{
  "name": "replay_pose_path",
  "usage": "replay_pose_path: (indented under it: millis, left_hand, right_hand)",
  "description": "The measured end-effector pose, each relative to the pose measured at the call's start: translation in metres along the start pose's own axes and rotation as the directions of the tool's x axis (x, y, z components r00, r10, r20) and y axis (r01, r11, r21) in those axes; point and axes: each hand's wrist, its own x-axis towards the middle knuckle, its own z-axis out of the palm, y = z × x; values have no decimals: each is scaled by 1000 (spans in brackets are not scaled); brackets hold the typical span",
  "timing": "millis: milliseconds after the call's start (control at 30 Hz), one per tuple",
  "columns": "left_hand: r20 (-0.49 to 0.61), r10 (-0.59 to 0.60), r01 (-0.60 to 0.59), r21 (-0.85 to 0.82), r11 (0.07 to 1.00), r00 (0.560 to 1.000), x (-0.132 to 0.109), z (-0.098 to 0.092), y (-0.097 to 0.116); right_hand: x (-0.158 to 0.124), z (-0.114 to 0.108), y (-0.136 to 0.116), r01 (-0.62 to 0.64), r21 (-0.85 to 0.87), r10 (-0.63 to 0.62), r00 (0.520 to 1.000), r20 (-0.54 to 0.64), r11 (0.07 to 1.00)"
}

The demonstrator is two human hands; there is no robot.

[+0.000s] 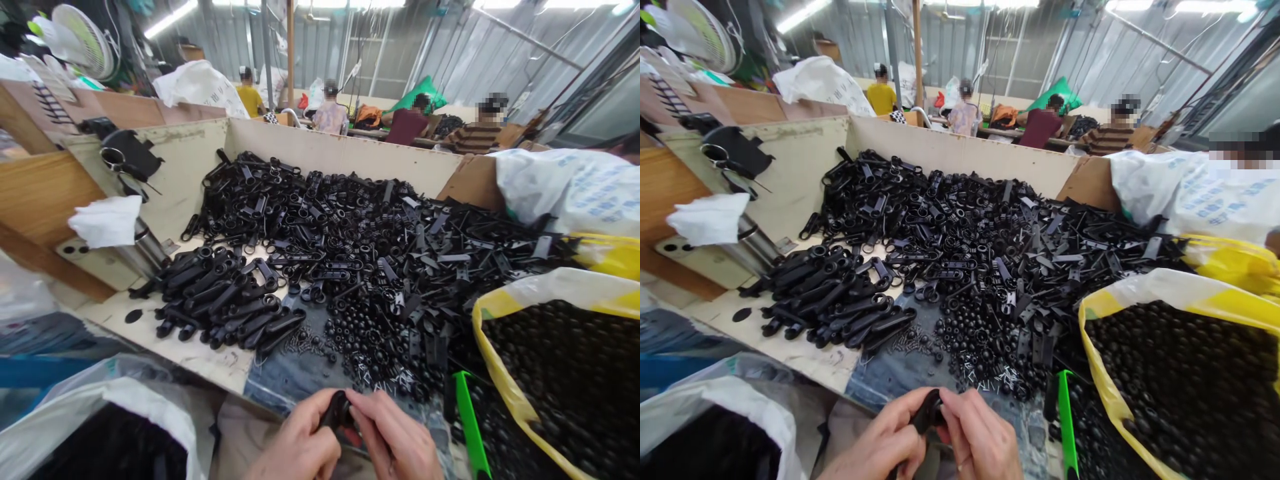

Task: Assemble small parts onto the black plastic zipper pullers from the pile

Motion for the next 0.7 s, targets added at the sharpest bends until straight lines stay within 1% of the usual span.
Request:
replay_pose_path:
  millis: [100, 200, 267, 367, 433, 467, 533, 567, 600, 633, 667, 700]
  left_hand:
    - [37, 35, -40, 150, 988, 999, 3, 8, 5]
    - [48, 138, -145, 229, 962, 989, 11, 9, -2]
    - [74, 158, -173, 296, 940, 985, 14, 7, -9]
    - [50, 192, -194, 444, 875, 980, 13, 5, -11]
    - [17, 182, -166, 507, 846, 983, 9, 5, -7]
    - [12, 167, -149, 525, 838, 986, 7, 5, -5]
    - [38, 118, -120, 534, 837, 992, 4, 3, -4]
    - [69, 103, -124, 537, 835, 992, 4, 1, -6]
    - [109, 113, -154, 539, 828, 988, 4, -1, -11]
    - [142, 151, -205, 546, 812, 978, 5, -4, -17]
    - [152, 217, -265, 569, 779, 964, 6, -8, -25]
    - [135, 304, -320, 617, 719, 943, 8, -11, -33]
  right_hand:
    - [-1, -6, 2, 40, -28, -39, 997, 67, 999]
    - [-3, -10, 2, 94, -63, -85, 988, 125, 994]
    - [-6, -8, 0, 96, -95, -86, 990, 109, 991]
    - [-13, -2, -5, 31, -132, -28, 999, 25, 991]
    - [-17, 2, -8, -66, -113, 62, 997, -40, 991]
    - [-19, 3, -8, -131, -72, 127, 990, -57, 989]
    - [-24, 5, -8, -293, 70, 296, 954, -45, 954]
    - [-26, 6, -7, -379, 161, 386, 923, -13, 911]
    - [-28, 6, -6, -458, 254, 465, 885, 36, 852]
    - [-30, 7, -5, -526, 340, 526, 845, 98, 780]
    - [-31, 8, -5, -580, 415, 564, 807, 177, 701]
    - [-32, 10, -4, -622, 475, 581, 774, 252, 622]
